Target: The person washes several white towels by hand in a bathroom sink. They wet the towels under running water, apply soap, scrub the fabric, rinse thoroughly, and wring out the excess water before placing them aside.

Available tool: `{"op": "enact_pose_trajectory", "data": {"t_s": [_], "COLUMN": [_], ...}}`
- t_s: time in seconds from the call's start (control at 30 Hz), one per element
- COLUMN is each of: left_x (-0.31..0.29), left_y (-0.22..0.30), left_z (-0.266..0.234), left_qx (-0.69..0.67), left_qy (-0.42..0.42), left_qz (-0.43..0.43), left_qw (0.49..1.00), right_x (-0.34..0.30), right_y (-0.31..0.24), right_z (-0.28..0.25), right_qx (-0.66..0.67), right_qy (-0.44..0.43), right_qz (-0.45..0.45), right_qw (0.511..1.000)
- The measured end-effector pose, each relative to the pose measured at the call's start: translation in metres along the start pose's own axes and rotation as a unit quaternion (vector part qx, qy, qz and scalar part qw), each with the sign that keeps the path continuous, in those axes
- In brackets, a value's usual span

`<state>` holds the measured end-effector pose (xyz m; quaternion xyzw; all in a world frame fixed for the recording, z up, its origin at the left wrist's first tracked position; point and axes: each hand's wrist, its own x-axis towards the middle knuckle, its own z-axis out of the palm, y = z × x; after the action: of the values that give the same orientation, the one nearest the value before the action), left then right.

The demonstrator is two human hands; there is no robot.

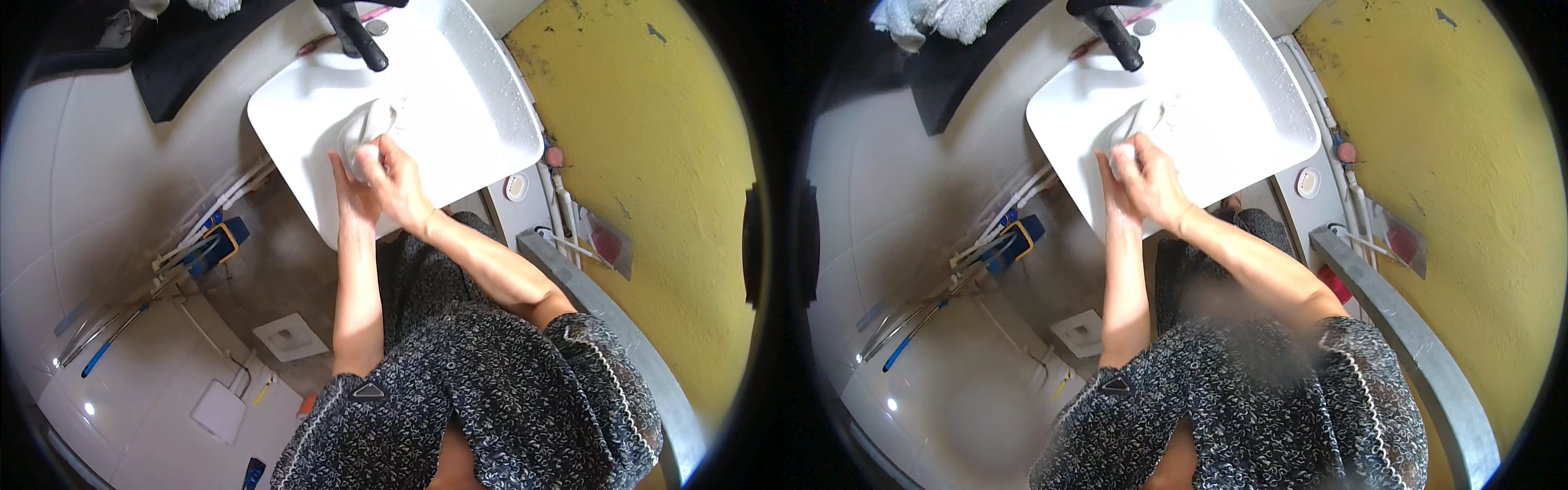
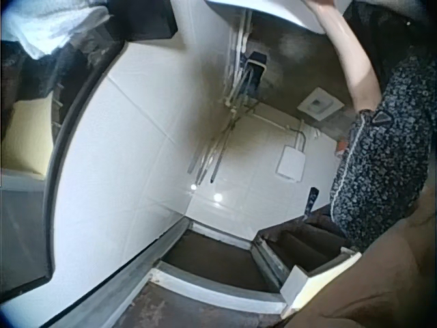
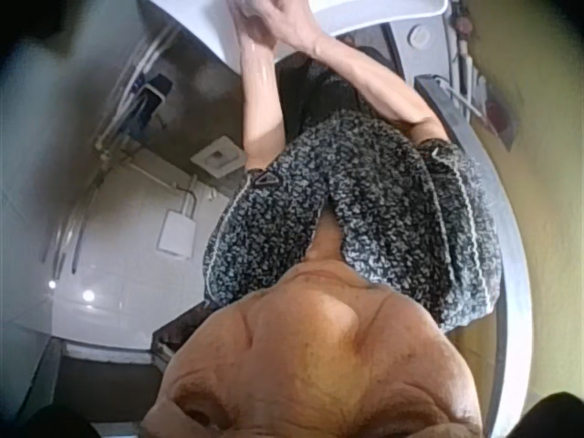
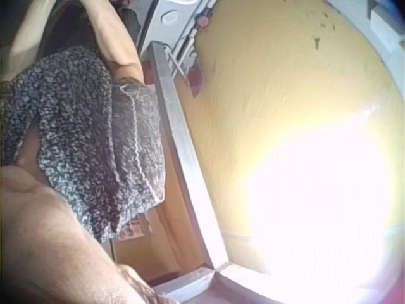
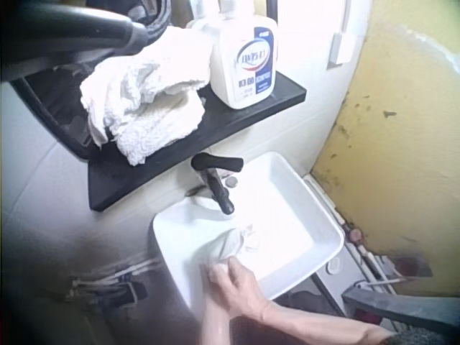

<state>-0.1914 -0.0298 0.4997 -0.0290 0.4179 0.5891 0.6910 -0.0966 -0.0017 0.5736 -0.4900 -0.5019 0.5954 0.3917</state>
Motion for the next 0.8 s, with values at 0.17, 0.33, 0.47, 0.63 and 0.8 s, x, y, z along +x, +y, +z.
{"op": "enact_pose_trajectory", "data": {"t_s": [0.17, 0.33, 0.47, 0.63, 0.8], "left_x": [0.002, 0.037, 0.052, 0.038, 0.041], "left_y": [0.009, -0.008, 0.013, 0.011, -0.001], "left_z": [0.011, 0.032, 0.010, 0.025, 0.053], "left_qx": [0.025, 0.032, -0.025, -0.010, 0.121], "left_qy": [-0.096, 0.008, 0.028, -0.011, 0.049], "left_qz": [0.033, 0.142, 0.073, 0.068, 0.103], "left_qw": [0.995, 0.989, 0.997, 0.998, 0.986], "right_x": [-0.034, 0.093, 0.070, 0.019, 0.099], "right_y": [0.018, 0.041, 0.066, 0.043, 0.065], "right_z": [0.005, -0.005, 0.010, 0.019, -0.046], "right_qx": [-0.175, -0.279, -0.046, -0.226, -0.121], "right_qy": [-0.125, 0.112, 0.041, -0.009, 0.100], "right_qz": [-0.216, -0.184, -0.024, -0.226, -0.003], "right_qw": [0.952, 0.936, 0.998, 0.948, 0.988]}}
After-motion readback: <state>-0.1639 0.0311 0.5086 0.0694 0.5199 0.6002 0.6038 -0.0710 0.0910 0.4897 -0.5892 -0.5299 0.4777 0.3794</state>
